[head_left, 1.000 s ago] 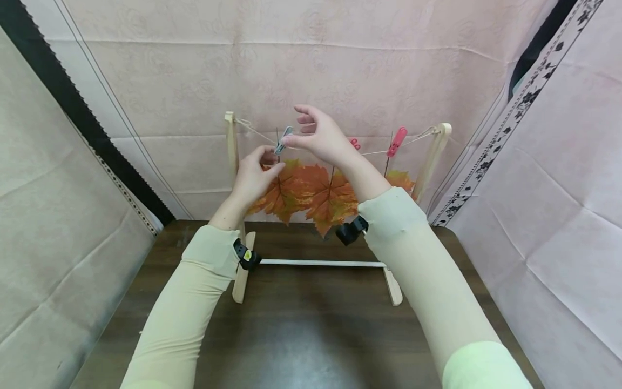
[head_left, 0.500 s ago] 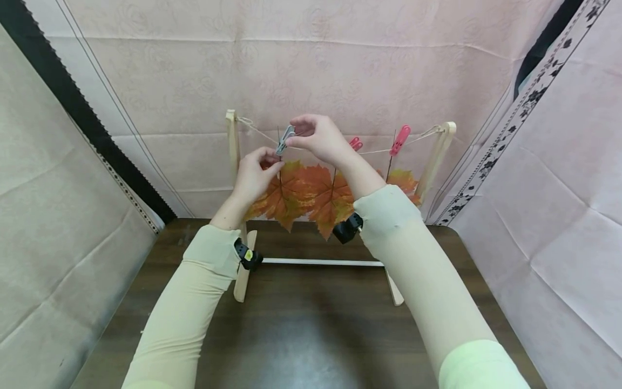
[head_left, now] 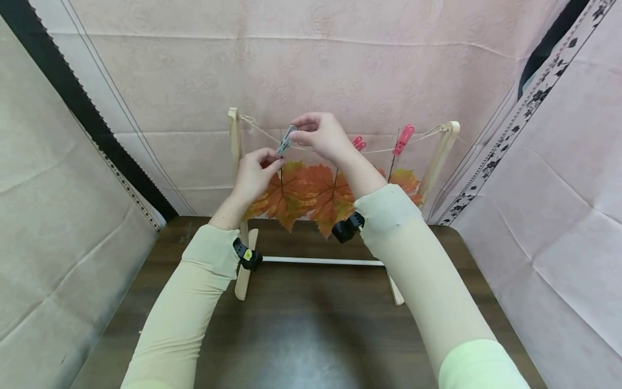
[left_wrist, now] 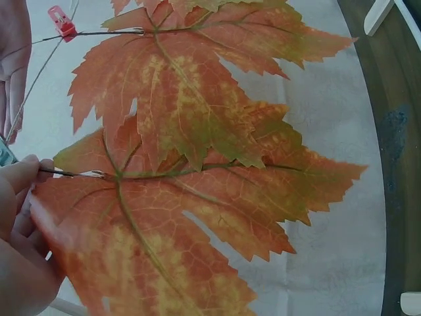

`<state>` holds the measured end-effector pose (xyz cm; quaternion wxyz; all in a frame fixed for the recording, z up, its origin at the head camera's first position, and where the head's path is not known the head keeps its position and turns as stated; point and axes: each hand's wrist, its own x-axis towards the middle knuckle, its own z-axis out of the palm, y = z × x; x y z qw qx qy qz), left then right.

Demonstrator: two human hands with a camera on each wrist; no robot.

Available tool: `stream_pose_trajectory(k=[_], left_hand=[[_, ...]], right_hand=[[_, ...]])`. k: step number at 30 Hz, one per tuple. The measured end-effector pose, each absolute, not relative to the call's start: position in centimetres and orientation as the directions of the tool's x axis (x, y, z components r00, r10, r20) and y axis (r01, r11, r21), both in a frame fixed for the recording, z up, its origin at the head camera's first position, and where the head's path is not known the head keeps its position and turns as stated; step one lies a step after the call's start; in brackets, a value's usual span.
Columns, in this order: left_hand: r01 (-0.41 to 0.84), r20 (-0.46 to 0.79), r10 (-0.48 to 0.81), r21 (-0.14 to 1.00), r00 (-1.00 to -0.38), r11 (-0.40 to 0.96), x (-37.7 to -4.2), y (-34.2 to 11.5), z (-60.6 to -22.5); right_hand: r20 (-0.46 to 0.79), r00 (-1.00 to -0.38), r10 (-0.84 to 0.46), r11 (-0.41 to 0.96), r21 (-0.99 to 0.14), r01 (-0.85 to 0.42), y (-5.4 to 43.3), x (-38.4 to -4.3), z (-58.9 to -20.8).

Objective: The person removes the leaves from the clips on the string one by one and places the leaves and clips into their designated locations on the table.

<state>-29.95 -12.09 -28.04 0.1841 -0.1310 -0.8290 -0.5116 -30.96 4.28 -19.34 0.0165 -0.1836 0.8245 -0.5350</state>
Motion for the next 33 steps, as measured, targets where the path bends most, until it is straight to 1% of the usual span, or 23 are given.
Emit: stream_pose_trajectory(k=[4, 8, 16, 26, 33], left_hand=[[0.42, 0.448, 0.041, 0.797, -0.893, 0.433, -29.7, -12.2, -27.8], [0.436, 0.462, 0.059, 0.778, -0.885, 0.453, -29.6, -12.3, -27.7], [0.413, 0.453, 0.039, 0.77, -0.89, 0.487, -29.5, -12.4, -27.7], [0.415, 0.445, 0.06, 0.766, -0.893, 0.49, -28.8, -12.9, -27.6], [0.43, 0.461, 0.07, 0.749, -0.885, 0.504, -28.3, -13.8, -27.7]], right_hand=[[0.209, -0.934, -0.29, 0.351, -0.884, -0.307, 4.2, -31.0, -19.3], [0.258, -0.93, -0.263, 0.336, -0.879, -0.339, 4.3, -30.9, -19.2], [0.312, -0.934, -0.172, 0.314, -0.882, -0.352, 4.7, -30.8, -18.9], [0.368, -0.926, -0.081, 0.159, -0.913, -0.377, 5.8, -30.8, -18.4], [0.369, -0.925, -0.084, 0.092, -0.922, -0.376, 6.6, -30.1, -18.0]])
